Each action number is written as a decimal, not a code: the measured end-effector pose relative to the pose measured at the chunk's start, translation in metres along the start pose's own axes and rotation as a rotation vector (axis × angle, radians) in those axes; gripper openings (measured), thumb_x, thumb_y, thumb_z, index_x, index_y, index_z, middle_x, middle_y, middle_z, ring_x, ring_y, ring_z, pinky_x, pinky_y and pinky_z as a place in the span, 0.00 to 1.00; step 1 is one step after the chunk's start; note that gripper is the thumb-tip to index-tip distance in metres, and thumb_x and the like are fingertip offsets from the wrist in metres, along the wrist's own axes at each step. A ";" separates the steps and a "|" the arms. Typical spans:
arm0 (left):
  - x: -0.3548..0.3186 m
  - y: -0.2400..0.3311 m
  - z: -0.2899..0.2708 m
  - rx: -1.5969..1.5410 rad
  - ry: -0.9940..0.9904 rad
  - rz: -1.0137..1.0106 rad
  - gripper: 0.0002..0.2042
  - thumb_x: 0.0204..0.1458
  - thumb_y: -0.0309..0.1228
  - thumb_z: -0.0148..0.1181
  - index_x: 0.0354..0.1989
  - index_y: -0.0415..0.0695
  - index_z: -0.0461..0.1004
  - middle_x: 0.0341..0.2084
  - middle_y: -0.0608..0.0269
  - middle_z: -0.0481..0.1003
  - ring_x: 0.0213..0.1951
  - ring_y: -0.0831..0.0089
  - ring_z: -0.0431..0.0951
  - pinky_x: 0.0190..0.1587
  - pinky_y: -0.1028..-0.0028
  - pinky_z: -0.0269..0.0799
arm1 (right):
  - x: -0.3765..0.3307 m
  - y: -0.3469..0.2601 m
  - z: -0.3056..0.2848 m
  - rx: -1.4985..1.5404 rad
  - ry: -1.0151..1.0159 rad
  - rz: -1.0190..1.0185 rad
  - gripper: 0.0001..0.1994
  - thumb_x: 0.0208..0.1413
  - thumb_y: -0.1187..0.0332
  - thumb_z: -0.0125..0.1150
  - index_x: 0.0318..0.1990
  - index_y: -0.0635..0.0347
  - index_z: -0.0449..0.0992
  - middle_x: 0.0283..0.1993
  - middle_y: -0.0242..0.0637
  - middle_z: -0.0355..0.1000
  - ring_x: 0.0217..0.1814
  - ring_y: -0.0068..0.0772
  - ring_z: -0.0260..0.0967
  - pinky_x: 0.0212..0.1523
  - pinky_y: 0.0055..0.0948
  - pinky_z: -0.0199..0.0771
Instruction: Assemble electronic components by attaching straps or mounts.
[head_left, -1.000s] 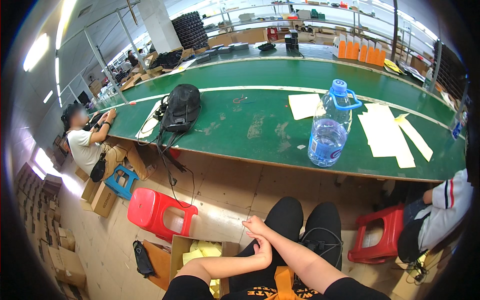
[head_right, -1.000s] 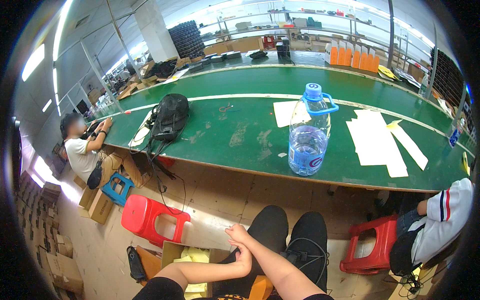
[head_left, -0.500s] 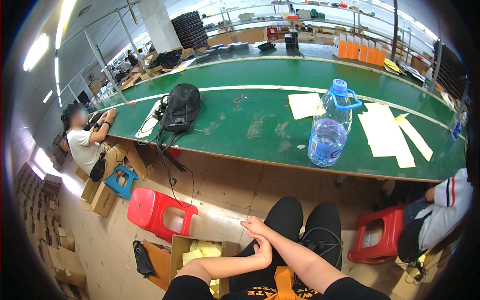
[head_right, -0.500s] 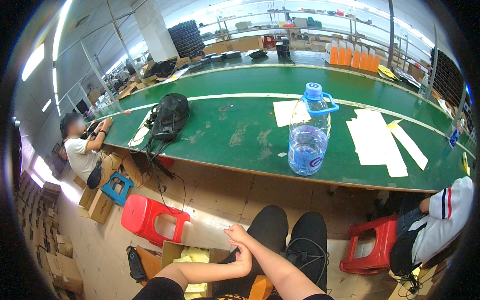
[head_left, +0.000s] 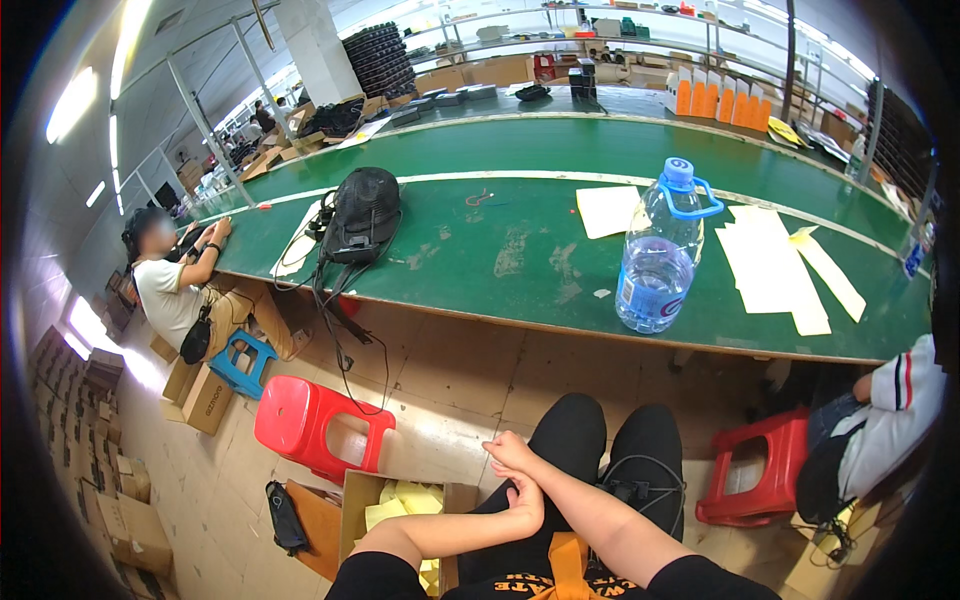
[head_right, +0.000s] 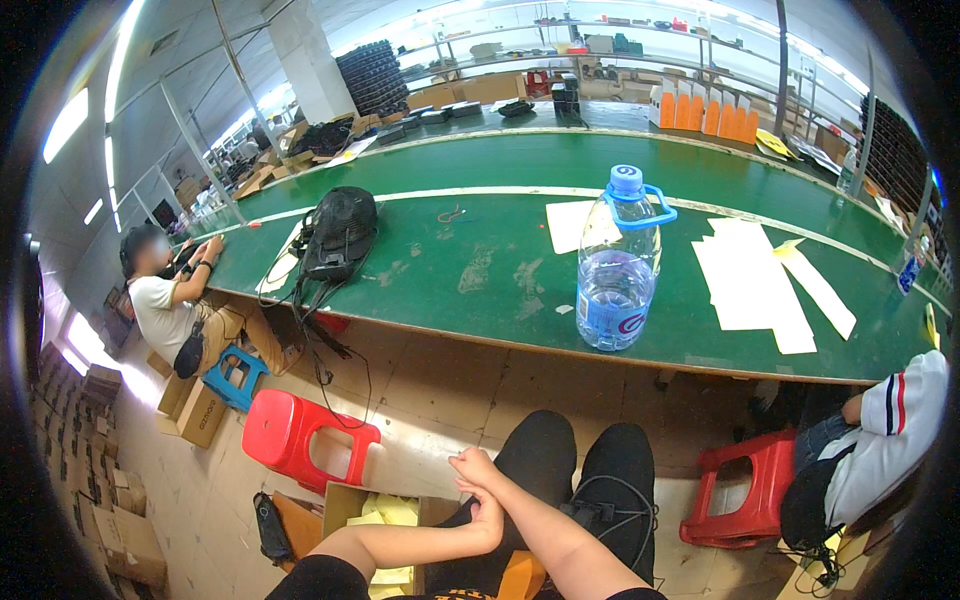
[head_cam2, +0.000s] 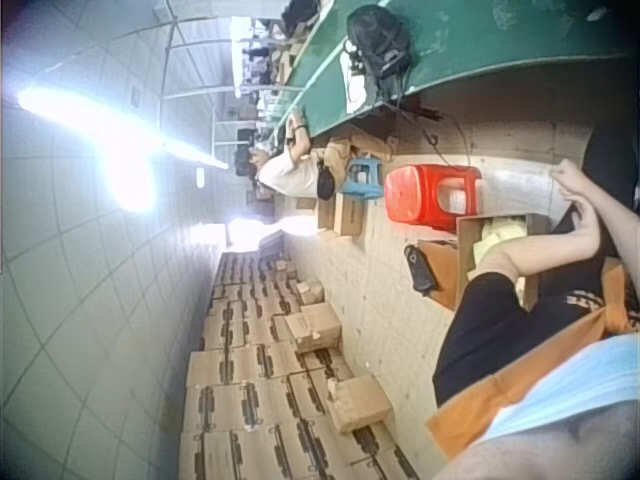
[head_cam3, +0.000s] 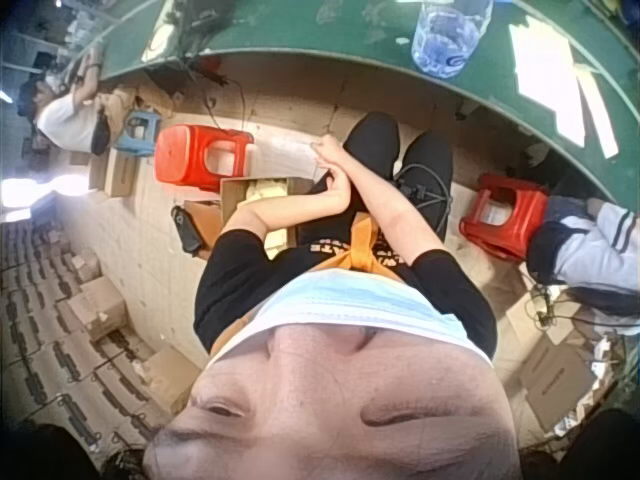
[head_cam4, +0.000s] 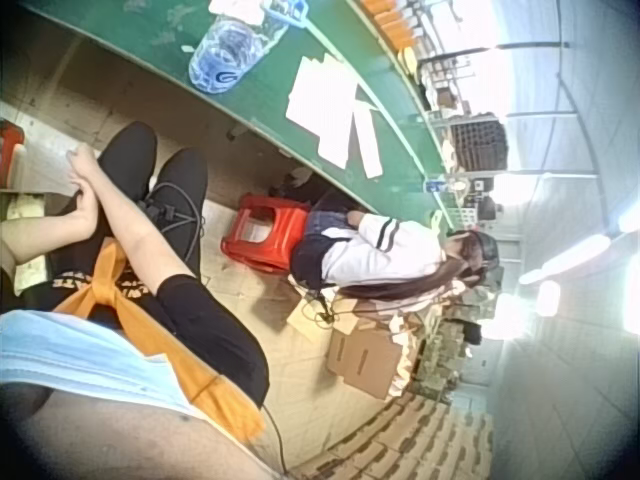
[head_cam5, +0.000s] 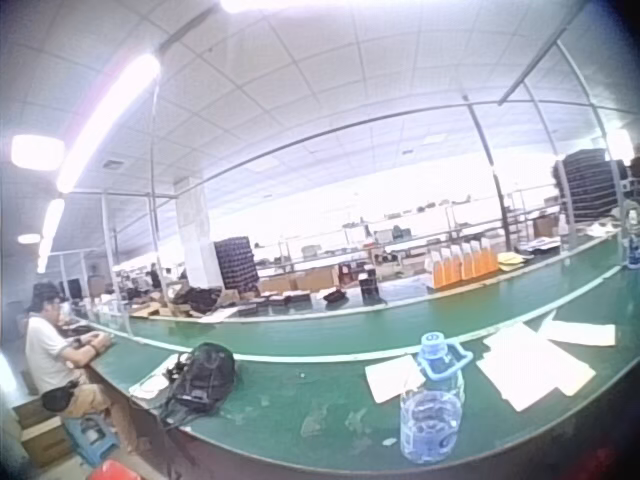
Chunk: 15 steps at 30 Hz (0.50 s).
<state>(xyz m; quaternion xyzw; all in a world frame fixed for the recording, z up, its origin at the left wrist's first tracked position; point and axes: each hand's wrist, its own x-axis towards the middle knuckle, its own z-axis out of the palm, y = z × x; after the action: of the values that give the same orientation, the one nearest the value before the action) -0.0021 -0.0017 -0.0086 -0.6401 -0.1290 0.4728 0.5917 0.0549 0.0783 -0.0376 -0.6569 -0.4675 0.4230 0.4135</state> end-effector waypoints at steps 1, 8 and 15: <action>0.001 0.002 -0.001 0.029 -0.048 0.002 0.20 0.51 0.41 0.34 0.43 0.38 0.63 0.37 0.50 0.68 0.36 0.57 0.71 0.33 0.63 0.68 | 0.000 0.000 0.000 0.064 -0.049 0.014 0.18 0.42 0.60 0.50 0.11 0.66 0.64 0.05 0.34 0.56 0.10 0.22 0.53 0.14 0.27 0.56; 0.005 0.004 0.003 -0.071 0.067 0.031 0.15 0.46 0.35 0.45 0.38 0.37 0.67 0.31 0.48 0.69 0.32 0.51 0.71 0.28 0.60 0.68 | -0.003 -0.007 -0.004 0.186 -0.189 0.102 0.21 0.45 0.58 0.48 0.09 0.64 0.62 0.05 0.31 0.55 0.09 0.20 0.52 0.14 0.25 0.55; 0.004 0.005 0.001 -0.028 0.034 0.031 0.17 0.49 0.38 0.40 0.41 0.37 0.64 0.34 0.50 0.69 0.33 0.53 0.71 0.30 0.61 0.68 | -0.003 -0.004 -0.004 -0.028 -0.056 -0.024 0.22 0.45 0.55 0.48 0.11 0.66 0.65 0.05 0.39 0.56 0.09 0.26 0.55 0.15 0.30 0.57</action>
<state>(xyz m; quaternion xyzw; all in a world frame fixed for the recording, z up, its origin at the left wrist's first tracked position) -0.0027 0.0001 -0.0142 -0.6580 -0.1157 0.4691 0.5775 0.0568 0.0754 -0.0317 -0.6448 -0.4926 0.4298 0.3961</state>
